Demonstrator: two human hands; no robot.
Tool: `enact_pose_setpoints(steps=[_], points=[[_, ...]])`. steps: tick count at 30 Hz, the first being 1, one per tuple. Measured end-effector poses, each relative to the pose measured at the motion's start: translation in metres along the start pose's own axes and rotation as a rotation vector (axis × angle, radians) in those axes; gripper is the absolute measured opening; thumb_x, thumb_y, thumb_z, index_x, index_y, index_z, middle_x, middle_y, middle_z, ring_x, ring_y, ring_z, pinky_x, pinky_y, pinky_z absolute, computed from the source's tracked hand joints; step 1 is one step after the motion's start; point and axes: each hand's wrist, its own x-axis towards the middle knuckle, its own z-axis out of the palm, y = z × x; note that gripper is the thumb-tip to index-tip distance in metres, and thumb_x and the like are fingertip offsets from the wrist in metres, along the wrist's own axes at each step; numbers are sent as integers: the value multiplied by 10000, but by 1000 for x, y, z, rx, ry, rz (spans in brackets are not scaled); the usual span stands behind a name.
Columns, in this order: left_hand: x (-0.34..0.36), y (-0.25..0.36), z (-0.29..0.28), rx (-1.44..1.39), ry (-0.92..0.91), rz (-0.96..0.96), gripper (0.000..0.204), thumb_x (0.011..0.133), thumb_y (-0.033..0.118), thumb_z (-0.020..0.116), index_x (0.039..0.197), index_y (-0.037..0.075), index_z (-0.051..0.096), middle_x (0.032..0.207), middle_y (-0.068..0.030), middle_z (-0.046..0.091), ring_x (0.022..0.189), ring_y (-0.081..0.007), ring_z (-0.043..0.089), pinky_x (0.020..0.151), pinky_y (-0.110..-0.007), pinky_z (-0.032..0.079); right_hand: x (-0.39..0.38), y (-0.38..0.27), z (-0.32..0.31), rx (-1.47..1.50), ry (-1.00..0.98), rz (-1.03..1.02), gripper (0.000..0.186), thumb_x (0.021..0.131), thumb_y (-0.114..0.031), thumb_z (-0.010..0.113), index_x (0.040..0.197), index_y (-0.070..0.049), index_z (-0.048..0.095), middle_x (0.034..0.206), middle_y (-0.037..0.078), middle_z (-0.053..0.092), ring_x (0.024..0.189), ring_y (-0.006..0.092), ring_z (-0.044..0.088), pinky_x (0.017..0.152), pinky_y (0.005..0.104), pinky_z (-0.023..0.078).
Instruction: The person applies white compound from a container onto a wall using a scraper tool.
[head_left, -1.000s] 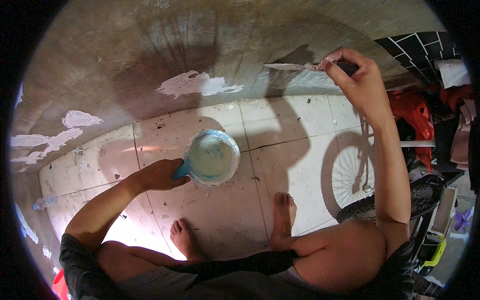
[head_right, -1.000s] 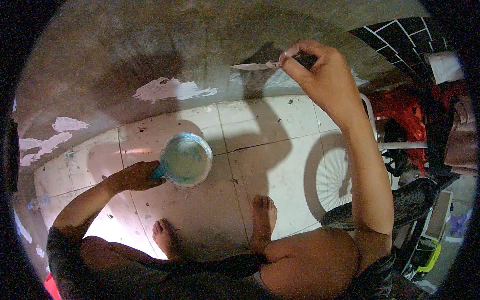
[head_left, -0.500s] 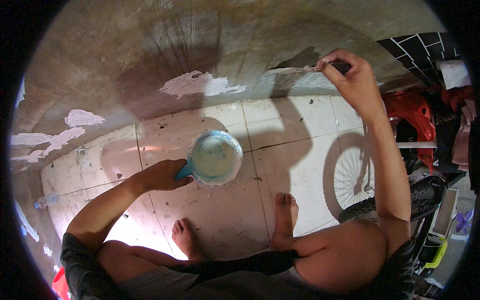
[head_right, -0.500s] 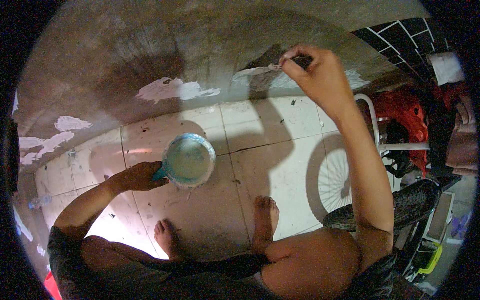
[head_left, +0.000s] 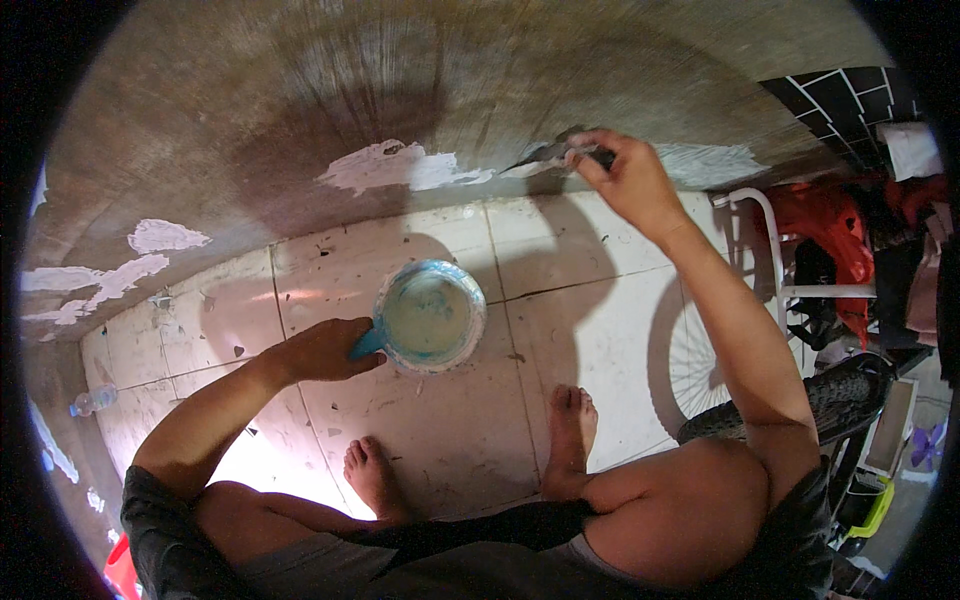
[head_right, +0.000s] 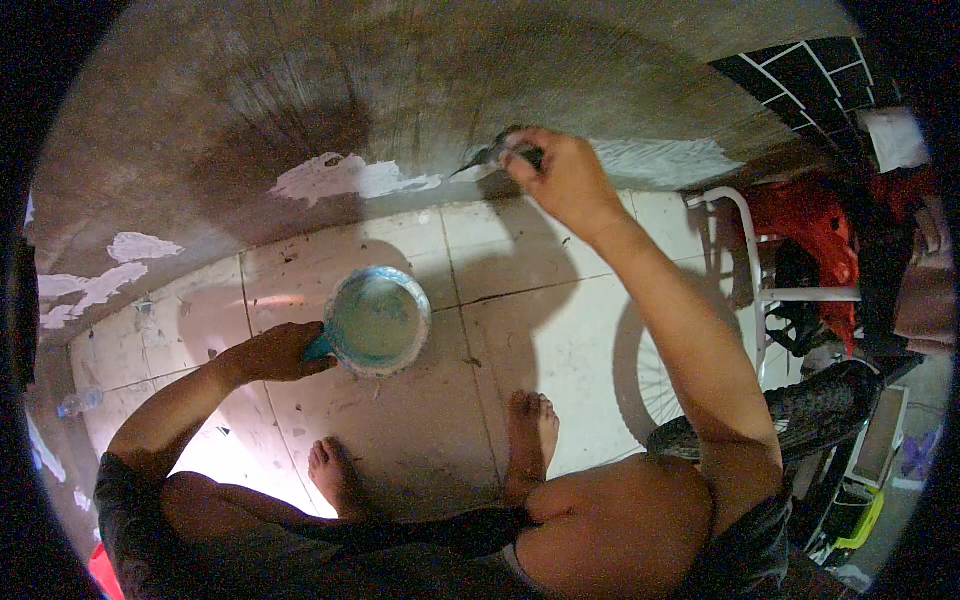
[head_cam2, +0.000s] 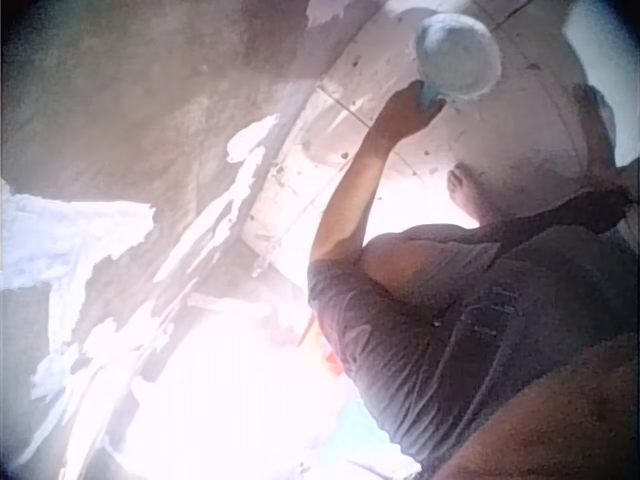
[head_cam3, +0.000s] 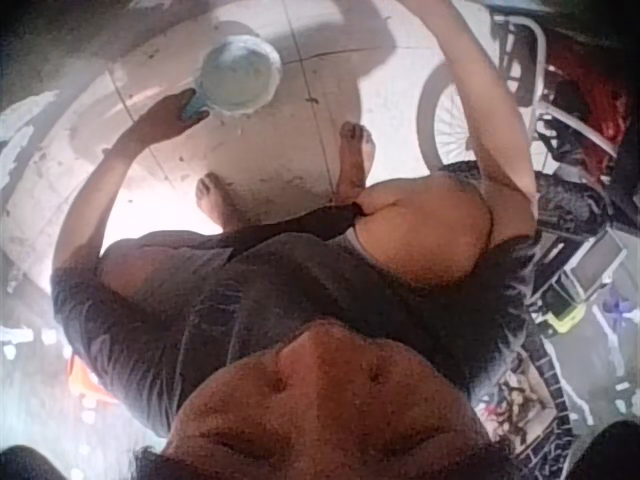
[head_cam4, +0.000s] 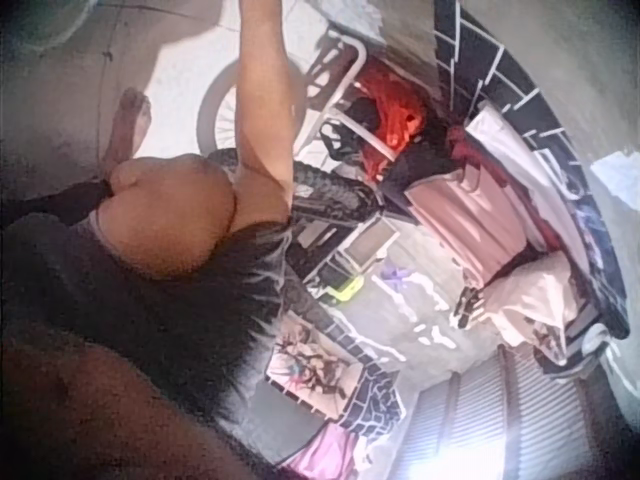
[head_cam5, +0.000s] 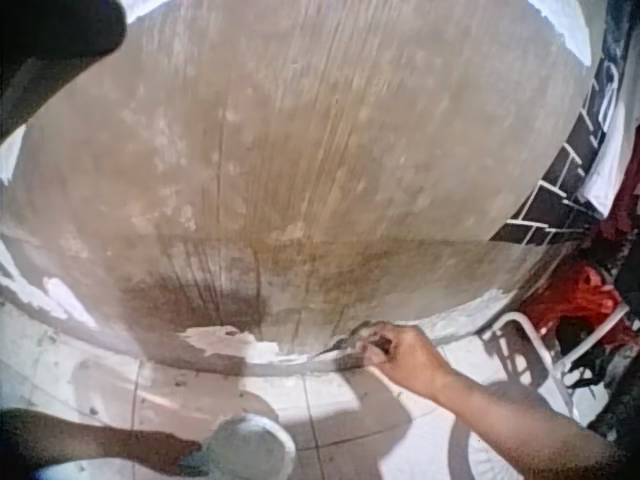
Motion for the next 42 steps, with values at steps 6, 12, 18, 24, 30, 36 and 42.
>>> enact_pose_setpoints(steps=[6,12,18,24,30,36,42], points=[[1,-10,2,15,32,52,430,951,420,614,1085,13,576,949,-232,691,925,-386,681,822,-473,519,-11,-4,-28,-15,9,-28,219,895,-247,730,975,-43,729,640,60,614,531,97,462,508,304,391],[4,-6,-2,-27,3,43,423,953,412,616,1104,19,586,906,-205,700,884,-364,692,823,-463,529,-10,3,5,36,-65,-138,172,899,-223,720,966,-65,726,679,86,623,600,118,520,571,311,424],[-4,25,-20,-229,-174,-116,435,949,420,649,1116,24,581,787,-116,698,673,-210,703,657,-360,582,-3,-14,-29,2,-29,107,190,939,-159,685,1006,18,702,909,78,727,837,105,628,767,262,496],[5,13,-18,-251,-295,-106,459,944,474,653,1063,36,580,705,-76,658,568,-168,656,552,-311,552,-28,-34,-64,8,-204,-50,148,935,-115,679,992,19,704,934,75,731,896,110,640,813,272,500],[6,-4,2,-27,32,192,445,945,434,638,1058,6,590,845,-174,677,798,-299,675,754,-418,534,-61,-88,-56,141,-579,-340,148,858,-81,677,997,-30,677,934,129,695,885,253,685,790,363,534],[8,29,-7,-85,91,162,422,958,401,620,1070,-4,586,931,-225,678,889,-350,672,817,-460,504,-90,-102,-9,-424,-700,-399,344,851,-123,672,1179,-27,630,1156,159,626,1059,327,642,905,401,537],[3,56,-14,-52,121,125,411,964,399,616,1049,-2,580,873,-221,676,823,-359,680,772,-454,517,-105,-84,20,-500,-506,-594,242,844,-100,605,1054,15,642,1155,158,622,1097,325,624,840,438,584]])
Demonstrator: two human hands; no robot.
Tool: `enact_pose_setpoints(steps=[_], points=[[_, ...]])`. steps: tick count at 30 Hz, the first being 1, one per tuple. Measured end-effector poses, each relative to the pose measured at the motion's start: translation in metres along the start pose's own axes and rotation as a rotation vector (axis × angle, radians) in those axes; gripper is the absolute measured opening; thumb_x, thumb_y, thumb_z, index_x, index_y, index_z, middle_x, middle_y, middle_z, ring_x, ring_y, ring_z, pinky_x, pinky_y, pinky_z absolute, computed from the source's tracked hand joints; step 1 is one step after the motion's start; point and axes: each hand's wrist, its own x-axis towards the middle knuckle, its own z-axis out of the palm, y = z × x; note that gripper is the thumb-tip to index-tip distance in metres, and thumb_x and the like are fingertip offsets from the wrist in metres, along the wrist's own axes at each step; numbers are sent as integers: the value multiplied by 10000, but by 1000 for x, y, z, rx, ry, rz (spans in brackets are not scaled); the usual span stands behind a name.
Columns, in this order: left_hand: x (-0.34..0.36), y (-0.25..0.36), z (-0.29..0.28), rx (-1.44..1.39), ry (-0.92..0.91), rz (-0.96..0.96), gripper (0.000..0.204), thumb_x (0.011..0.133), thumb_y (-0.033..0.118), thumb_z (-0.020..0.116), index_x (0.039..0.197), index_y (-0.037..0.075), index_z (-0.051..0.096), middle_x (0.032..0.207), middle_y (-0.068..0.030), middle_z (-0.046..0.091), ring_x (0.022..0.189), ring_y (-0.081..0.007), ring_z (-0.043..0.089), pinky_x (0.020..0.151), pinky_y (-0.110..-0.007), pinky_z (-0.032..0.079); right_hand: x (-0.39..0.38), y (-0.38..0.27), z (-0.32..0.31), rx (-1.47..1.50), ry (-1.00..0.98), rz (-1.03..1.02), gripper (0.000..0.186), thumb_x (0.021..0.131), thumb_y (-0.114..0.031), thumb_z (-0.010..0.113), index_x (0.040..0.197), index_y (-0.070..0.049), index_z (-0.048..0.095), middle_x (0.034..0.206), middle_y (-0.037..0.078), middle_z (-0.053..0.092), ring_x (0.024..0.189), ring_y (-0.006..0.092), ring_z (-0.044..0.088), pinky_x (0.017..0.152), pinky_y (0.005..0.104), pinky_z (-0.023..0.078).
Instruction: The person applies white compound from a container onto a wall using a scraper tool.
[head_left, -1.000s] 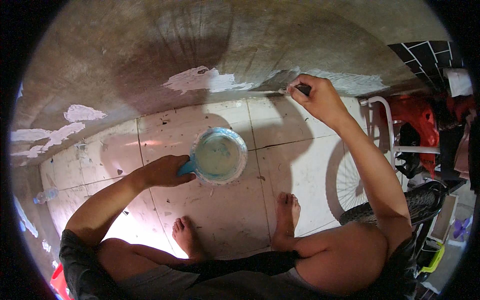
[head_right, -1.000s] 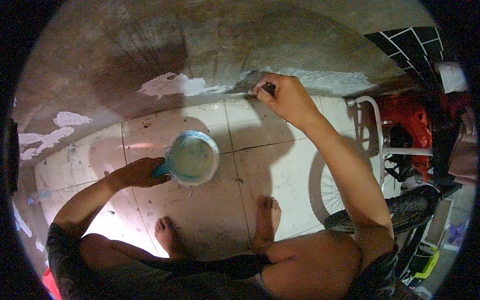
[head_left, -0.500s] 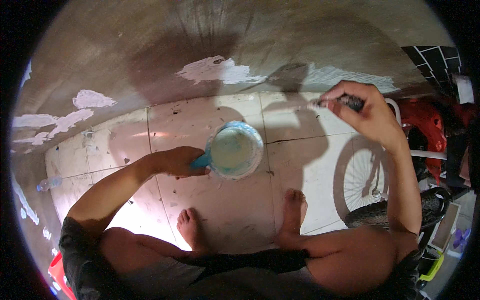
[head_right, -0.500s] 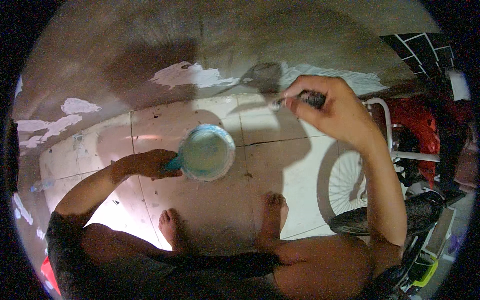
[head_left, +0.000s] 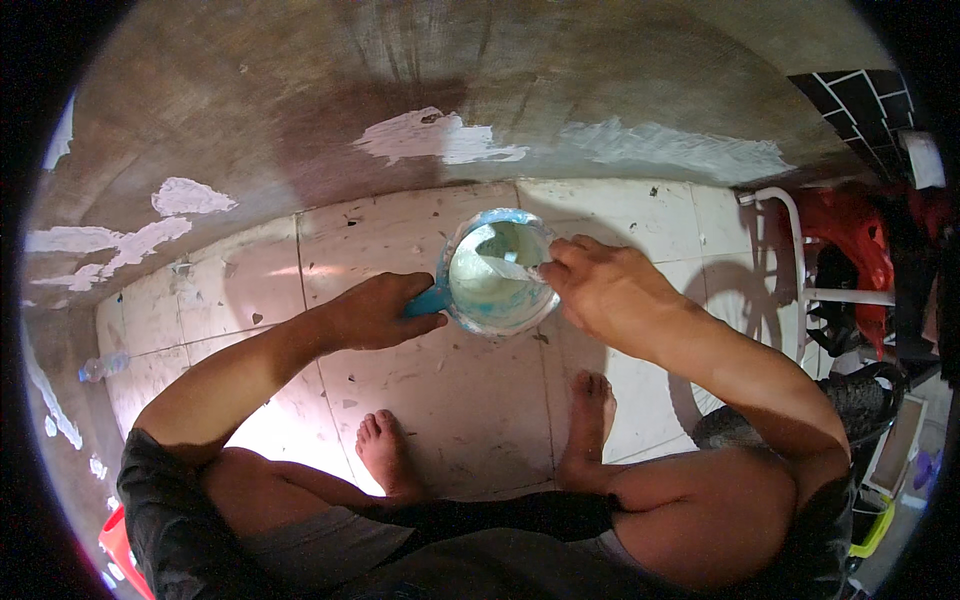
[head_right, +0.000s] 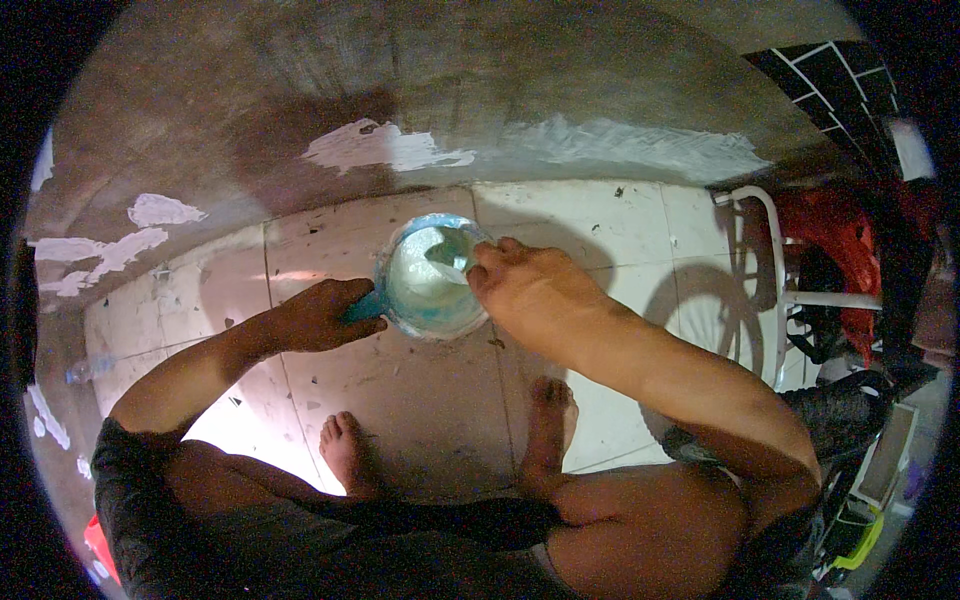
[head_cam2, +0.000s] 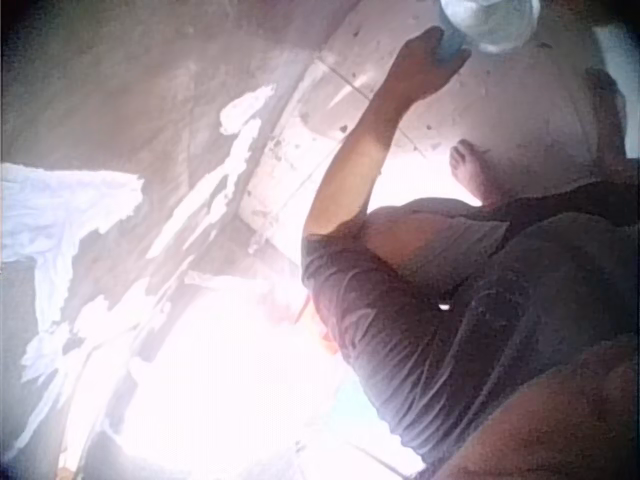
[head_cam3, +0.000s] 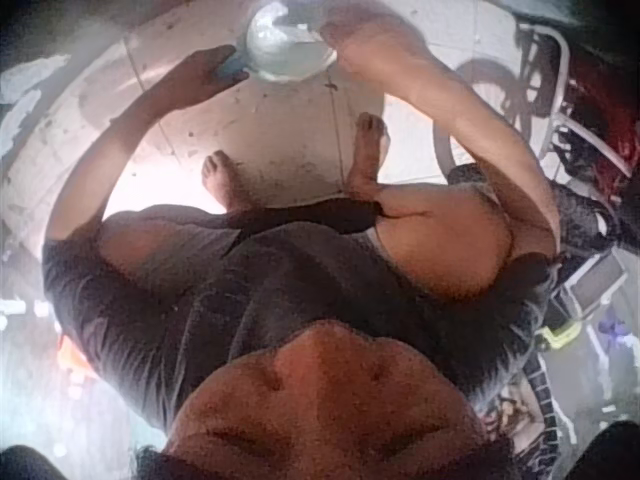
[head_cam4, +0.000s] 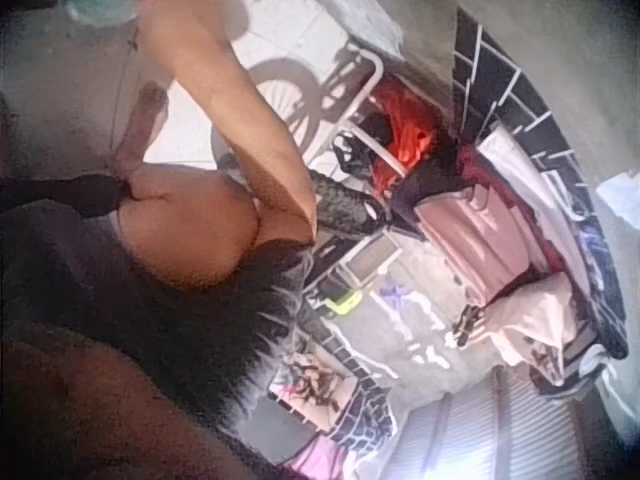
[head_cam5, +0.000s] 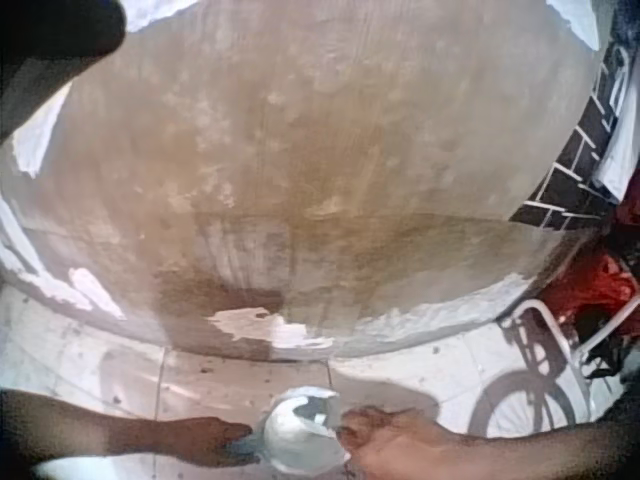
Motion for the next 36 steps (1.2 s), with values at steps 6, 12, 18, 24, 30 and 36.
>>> enact_pose_setpoints(steps=[6,12,18,24,30,36], points=[[0,16,0,16,51,42,403,969,391,618,1028,-5,572,813,-214,667,767,-360,683,739,-463,523,0,-11,12,-70,36,-78,268,845,-101,587,1076,25,641,1215,184,619,1138,333,616,813,403,605],[2,17,1,34,82,33,407,973,392,612,1032,-9,569,806,-219,661,770,-359,688,731,-468,527,3,-12,8,-47,24,-65,297,843,-108,593,1106,22,642,1210,186,621,1134,327,620,827,391,597],[6,19,-1,27,66,-1,415,973,397,612,1053,-9,574,822,-214,669,771,-348,688,738,-462,529,-2,-3,3,47,46,-4,332,839,-159,635,1127,6,644,1207,171,620,1093,316,635,889,401,566],[7,13,2,-8,46,-42,379,959,377,652,1088,25,597,936,-224,683,836,-366,686,754,-463,533,-16,18,-3,401,206,228,305,843,-100,682,1144,-61,663,1064,132,656,926,279,679,803,356,558],[9,-2,7,-56,124,24,404,950,397,641,999,-2,602,840,-192,672,760,-295,675,711,-427,513,-30,39,-1,914,197,448,226,864,-66,730,1084,-36,683,906,26,656,785,72,564,707,239,472],[12,0,3,-88,79,-22,424,950,412,629,1021,-5,614,863,-198,674,781,-298,671,744,-426,516,-43,47,11,957,199,539,190,888,-114,744,1056,-39,699,861,17,671,790,73,572,693,249,480]])
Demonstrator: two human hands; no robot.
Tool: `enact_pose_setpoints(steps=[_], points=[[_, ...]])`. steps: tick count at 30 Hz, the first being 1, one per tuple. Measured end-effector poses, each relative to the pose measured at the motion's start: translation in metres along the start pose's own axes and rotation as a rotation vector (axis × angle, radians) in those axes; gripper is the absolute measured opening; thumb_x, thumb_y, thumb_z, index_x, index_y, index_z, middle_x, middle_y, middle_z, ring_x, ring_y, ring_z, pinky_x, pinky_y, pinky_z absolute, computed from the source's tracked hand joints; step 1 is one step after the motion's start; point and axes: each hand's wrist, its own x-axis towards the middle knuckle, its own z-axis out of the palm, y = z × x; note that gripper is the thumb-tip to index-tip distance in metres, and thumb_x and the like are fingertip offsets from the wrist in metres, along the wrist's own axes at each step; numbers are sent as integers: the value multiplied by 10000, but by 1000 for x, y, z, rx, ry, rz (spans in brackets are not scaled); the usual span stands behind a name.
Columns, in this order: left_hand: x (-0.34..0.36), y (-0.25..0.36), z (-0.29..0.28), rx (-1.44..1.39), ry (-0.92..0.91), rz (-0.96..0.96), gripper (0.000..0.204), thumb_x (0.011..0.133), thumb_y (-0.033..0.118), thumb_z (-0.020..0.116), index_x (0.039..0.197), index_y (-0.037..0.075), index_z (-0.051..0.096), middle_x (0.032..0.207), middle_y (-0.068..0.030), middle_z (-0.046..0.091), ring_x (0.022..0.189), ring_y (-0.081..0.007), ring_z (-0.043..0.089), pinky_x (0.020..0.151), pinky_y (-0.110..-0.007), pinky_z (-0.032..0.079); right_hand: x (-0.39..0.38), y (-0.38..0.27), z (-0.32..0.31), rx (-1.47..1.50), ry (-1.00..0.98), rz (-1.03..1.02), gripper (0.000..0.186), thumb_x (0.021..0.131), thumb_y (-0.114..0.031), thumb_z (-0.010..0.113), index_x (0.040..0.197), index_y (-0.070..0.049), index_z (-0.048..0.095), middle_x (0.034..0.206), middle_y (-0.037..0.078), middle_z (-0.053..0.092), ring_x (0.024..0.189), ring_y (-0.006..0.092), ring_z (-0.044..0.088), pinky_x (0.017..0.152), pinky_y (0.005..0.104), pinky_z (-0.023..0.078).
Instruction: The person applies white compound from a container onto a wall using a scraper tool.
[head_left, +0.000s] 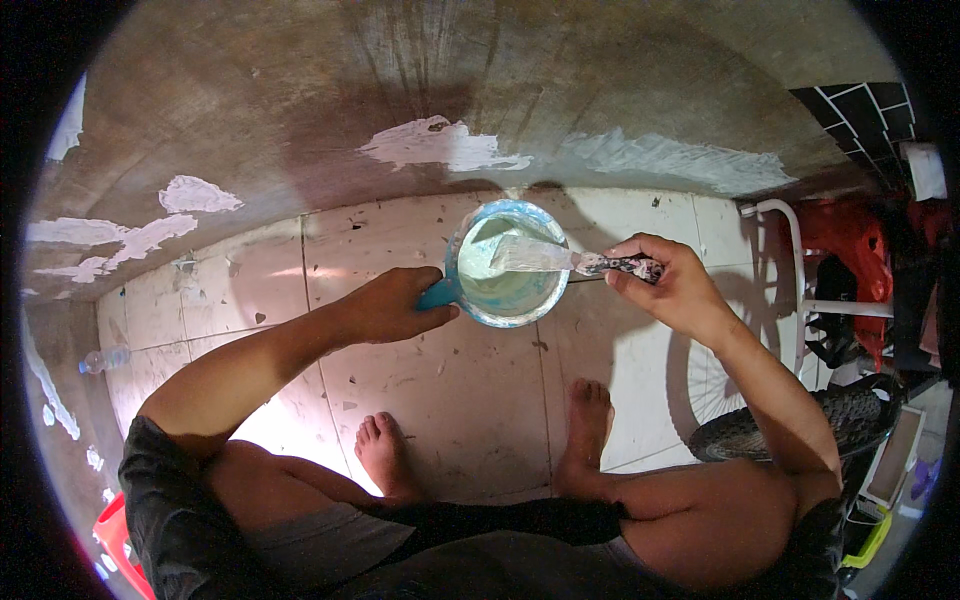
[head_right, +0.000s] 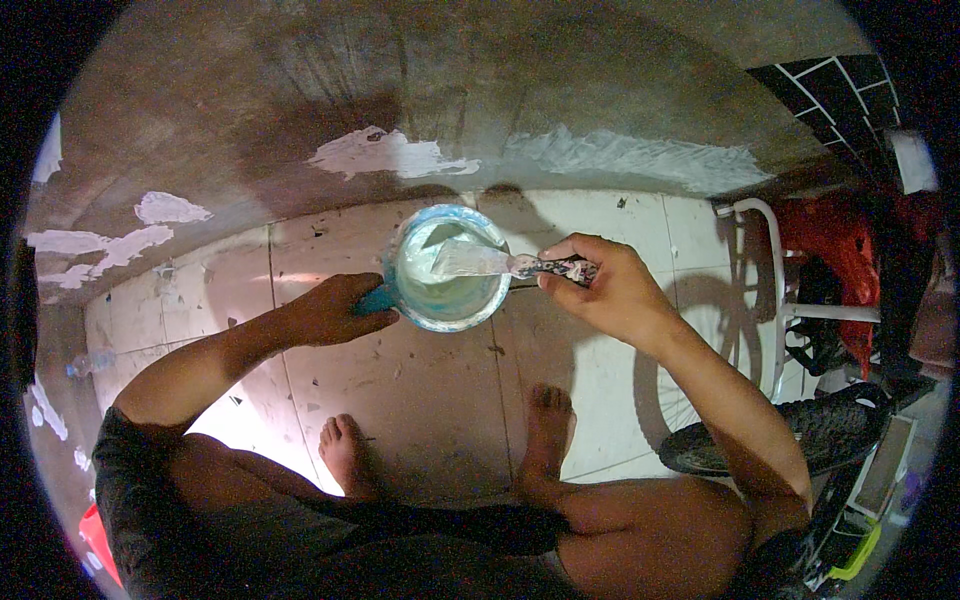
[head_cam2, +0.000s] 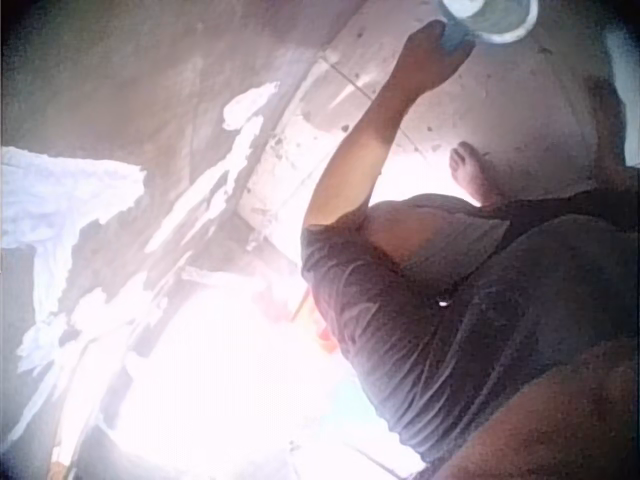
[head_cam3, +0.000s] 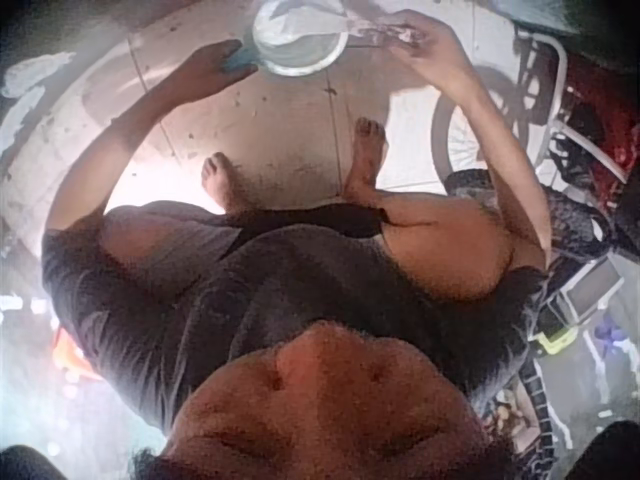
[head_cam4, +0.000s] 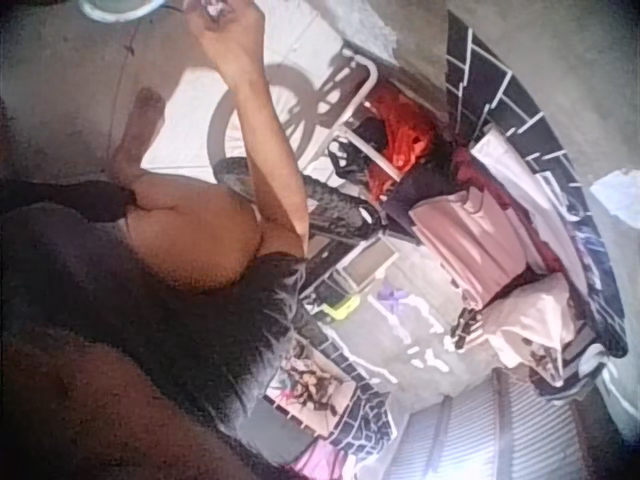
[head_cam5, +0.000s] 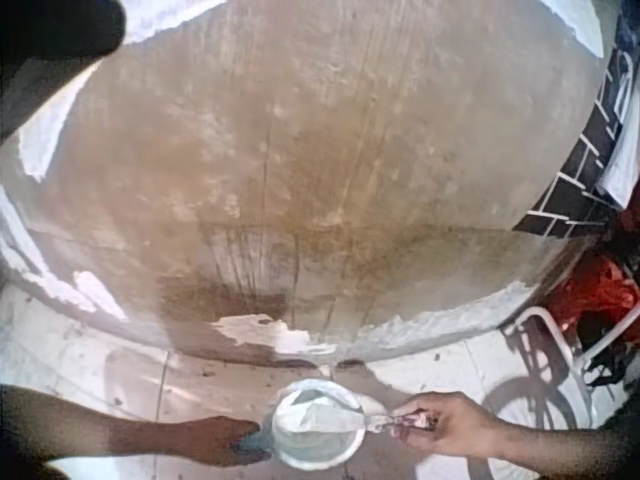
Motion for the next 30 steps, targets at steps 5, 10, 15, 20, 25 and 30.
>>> enact_pose_setpoints(steps=[5,10,15,20,25,30], points=[[3,1,0,0,-20,-45,460,939,436,626,1019,-16,617,889,-209,677,825,-313,668,772,-432,510,-3,15,-3,13,90,-90,218,886,-152,770,1063,-40,709,869,-1,676,777,52,558,693,227,467],[0,-4,-2,16,-51,-96,470,932,436,627,1025,-25,618,917,-219,675,848,-321,667,786,-433,509,-9,4,-18,139,139,-57,215,898,-137,760,1079,-34,705,944,8,707,845,42,581,756,214,469],[-1,-3,-10,2,-141,-232,477,929,444,629,1029,-23,618,923,-219,675,842,-313,669,781,-432,514,-4,4,-44,67,309,-124,189,905,-123,746,1062,-28,703,946,13,714,822,43,587,726,212,479],[-7,-1,-12,-44,-215,-298,463,926,444,638,1029,-7,627,898,-210,677,803,-302,674,761,-426,519,17,25,-55,-70,433,-17,176,910,-165,726,1028,-35,723,826,12,712,625,38,528,572,234,428],[-10,-2,-10,6,-186,-208,442,925,430,647,1026,1,627,884,-205,677,810,-309,676,757,-427,518,46,36,-60,-129,479,-209,247,900,-263,728,970,-26,734,755,34,700,525,41,472,476,291,371],[-11,-7,-8,80,-200,-216,441,931,429,641,1044,3,628,933,-218,677,889,-341,669,797,-435,507,65,22,-82,-276,500,-142,248,889,-253,725,929,-9,740,723,58,701,593,60,551,526,287,428]])
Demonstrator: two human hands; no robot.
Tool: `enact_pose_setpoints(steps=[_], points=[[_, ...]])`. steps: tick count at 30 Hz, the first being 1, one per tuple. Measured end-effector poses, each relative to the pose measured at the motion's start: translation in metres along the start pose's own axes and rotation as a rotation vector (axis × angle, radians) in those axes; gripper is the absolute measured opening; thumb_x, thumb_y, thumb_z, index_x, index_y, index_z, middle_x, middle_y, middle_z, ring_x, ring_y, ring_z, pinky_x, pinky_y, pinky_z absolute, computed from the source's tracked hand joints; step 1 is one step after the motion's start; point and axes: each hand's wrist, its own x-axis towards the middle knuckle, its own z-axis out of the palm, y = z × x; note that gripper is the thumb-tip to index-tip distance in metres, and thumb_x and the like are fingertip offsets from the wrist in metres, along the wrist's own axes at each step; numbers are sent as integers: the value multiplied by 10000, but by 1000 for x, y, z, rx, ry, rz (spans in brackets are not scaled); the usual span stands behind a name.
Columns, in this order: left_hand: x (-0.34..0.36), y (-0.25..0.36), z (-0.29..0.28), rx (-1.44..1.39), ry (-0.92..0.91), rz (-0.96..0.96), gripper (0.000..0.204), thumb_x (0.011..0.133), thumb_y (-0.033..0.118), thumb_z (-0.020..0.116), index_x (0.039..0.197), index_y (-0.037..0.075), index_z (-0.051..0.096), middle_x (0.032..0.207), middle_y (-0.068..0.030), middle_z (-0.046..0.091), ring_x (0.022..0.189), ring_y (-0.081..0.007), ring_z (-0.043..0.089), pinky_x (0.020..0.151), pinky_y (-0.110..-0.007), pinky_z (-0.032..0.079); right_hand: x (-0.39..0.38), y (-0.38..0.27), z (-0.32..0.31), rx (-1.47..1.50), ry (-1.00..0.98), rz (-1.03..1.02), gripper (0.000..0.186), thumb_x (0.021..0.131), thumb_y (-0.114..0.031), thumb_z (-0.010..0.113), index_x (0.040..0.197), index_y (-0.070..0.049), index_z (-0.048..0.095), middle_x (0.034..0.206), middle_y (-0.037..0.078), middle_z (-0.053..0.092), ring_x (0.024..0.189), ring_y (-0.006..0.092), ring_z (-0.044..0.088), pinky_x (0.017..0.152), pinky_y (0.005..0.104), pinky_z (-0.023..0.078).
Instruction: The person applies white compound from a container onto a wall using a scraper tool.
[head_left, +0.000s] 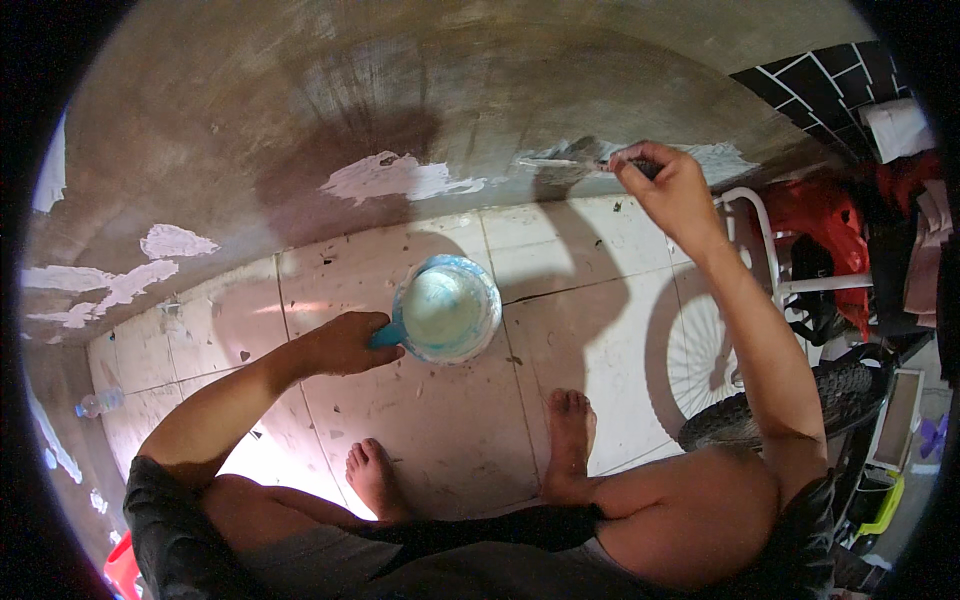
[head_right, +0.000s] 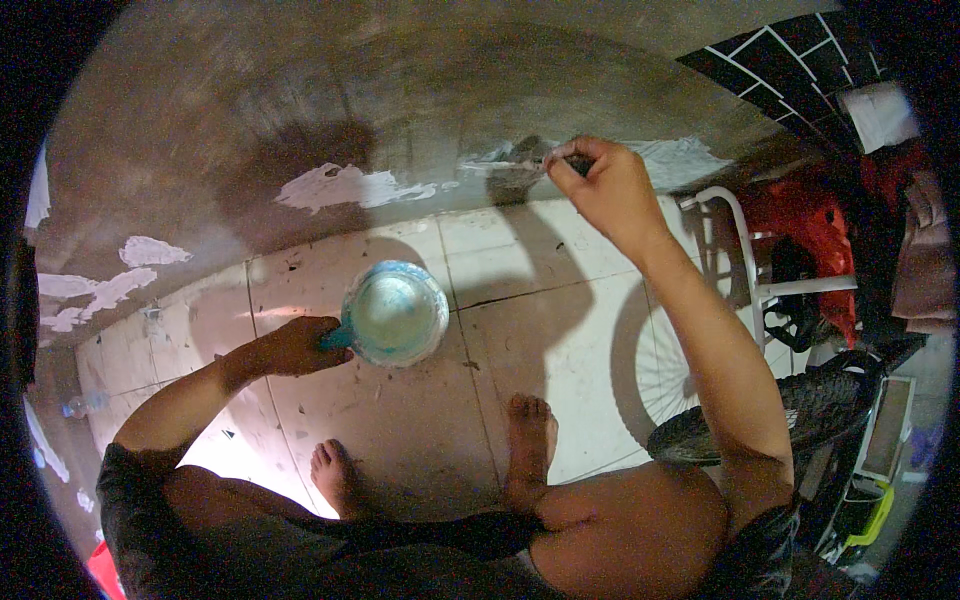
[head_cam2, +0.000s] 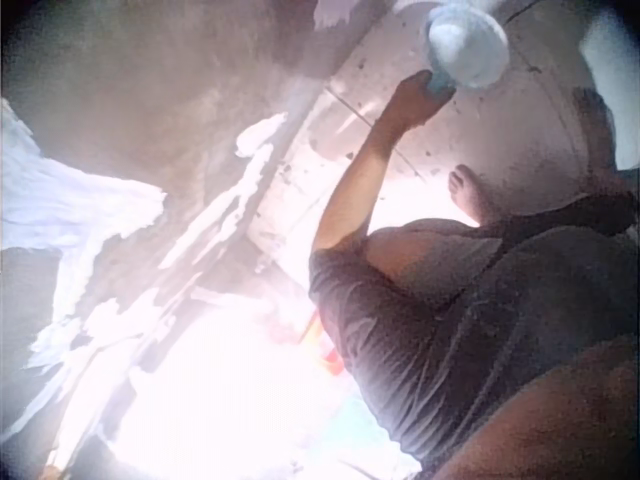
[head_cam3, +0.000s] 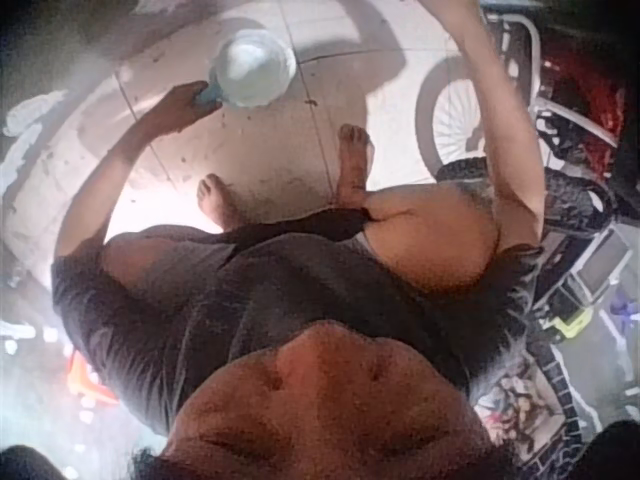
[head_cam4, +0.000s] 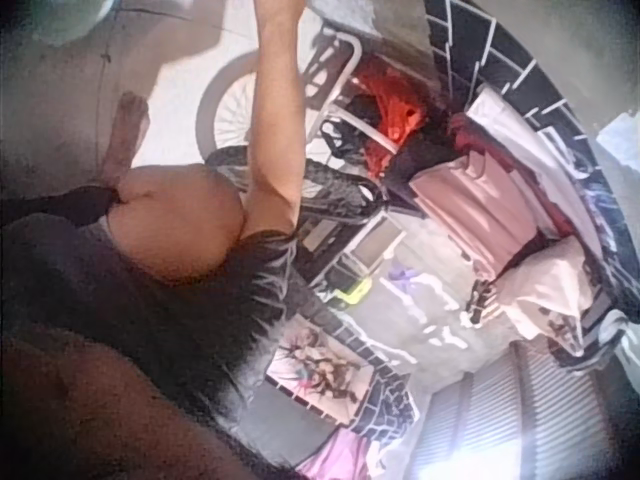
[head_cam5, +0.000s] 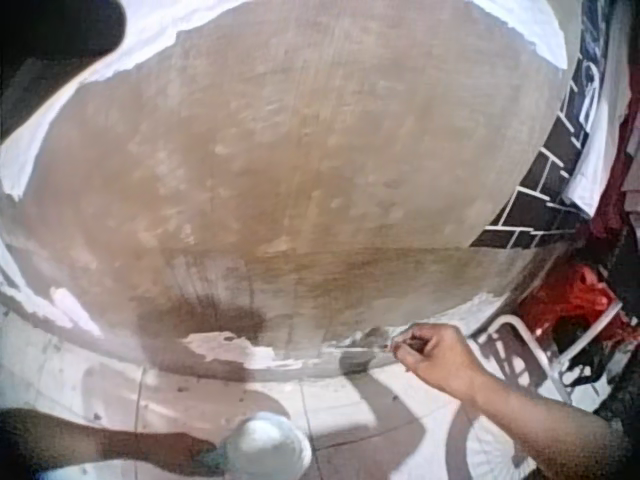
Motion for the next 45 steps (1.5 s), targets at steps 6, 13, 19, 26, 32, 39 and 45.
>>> enact_pose_setpoints(steps=[6,13,19,26,32,39,45], points=[[-3,-3,0,-14,6,-12,443,931,445,637,1041,16,628,961,-218,674,912,-355,661,822,-448,502,2,-49,-39,97,47,-66,217,911,-194,710,877,19,718,810,71,724,715,79,592,620,268,469],[7,-17,7,36,47,92,416,924,417,657,1054,22,632,982,-216,682,929,-350,670,824,-440,506,-4,-44,-11,-135,-163,65,173,907,-176,696,936,-5,709,800,86,681,734,92,570,668,275,464],[4,-23,11,86,72,141,423,939,432,651,1109,45,623,983,-206,690,897,-365,674,799,-463,520,12,-41,-8,-127,-64,-21,222,880,-271,721,948,-61,737,575,76,577,519,119,509,531,333,422],[6,-34,12,125,82,166,416,935,422,652,1080,34,621,927,-201,692,839,-355,678,765,-453,523,17,-41,-66,51,51,-277,235,868,-284,739,946,-63,741,619,133,614,540,145,564,531,359,445],[4,-17,4,70,47,109,413,944,426,648,1104,47,623,852,-164,693,697,-272,680,686,-421,541,7,-17,-13,-173,-68,-186,199,878,-253,730,930,-61,733,615,140,608,528,167,562,529,361,445],[4,-22,5,106,41,119,412,946,429,647,1129,62,619,831,-136,699,640,-243,678,663,-406,550,11,-37,-47,-194,8,-174,172,896,-241,711,957,-85,749,599,88,625,502,97,534,492,330,424],[0,-6,-3,23,-24,-14,439,929,419,653,1112,21,636,937,-190,698,863,-307,683,800,-418,517,0,-64,-80,-57,69,-256,174,896,-207,702,968,-55,747,790,101,705,614,82,540,573,302,447]])
